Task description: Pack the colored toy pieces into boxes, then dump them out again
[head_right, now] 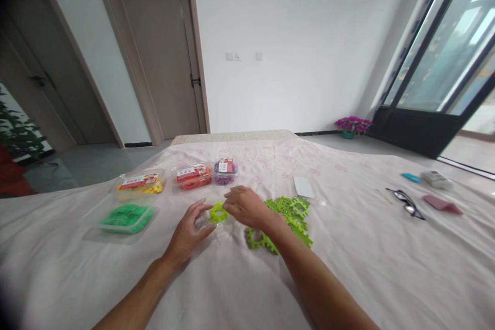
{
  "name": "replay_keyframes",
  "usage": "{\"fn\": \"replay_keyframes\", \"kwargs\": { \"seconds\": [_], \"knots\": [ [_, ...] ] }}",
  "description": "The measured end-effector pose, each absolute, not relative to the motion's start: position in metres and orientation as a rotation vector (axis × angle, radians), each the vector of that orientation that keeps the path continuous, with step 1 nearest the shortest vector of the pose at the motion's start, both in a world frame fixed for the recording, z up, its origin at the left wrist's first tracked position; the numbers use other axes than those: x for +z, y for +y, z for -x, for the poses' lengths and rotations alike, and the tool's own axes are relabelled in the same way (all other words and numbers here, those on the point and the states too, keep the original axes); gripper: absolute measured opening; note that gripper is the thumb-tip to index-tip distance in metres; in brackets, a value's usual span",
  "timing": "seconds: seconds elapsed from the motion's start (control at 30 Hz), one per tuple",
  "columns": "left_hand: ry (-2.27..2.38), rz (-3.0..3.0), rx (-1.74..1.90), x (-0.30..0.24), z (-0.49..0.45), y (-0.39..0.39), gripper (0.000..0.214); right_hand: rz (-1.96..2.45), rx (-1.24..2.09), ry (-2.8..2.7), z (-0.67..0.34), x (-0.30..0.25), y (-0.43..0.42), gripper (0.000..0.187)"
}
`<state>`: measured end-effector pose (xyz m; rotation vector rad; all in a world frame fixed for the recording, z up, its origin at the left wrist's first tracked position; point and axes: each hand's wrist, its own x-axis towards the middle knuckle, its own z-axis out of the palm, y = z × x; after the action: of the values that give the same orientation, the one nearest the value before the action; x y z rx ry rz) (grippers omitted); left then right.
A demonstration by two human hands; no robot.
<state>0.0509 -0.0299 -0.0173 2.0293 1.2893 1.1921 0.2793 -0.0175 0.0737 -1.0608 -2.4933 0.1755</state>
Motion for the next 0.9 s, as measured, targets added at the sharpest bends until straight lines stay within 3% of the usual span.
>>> {"fn": "replay_keyframes", "kwargs": {
  "seconds": [0.3,0.67,0.9],
  "knots": [
    [1.301,-2.009,1.188,-0.015,-0.051,-0.032,0.044,1.503,0.065,-2.425,-0.315,0.079,-0.005,0.047],
    [1.292,-2.053,1.195,-0.019,-0.051,-0.029,0.044,1.282,0.149,-2.607,-0.288,0.076,-0.021,0.032],
    [1.287,-2.063,1.205,-0.017,-0.052,-0.031,0.043,1.359,0.157,-2.615,-0.279,0.065,-0.024,0.052]
  ]
}}
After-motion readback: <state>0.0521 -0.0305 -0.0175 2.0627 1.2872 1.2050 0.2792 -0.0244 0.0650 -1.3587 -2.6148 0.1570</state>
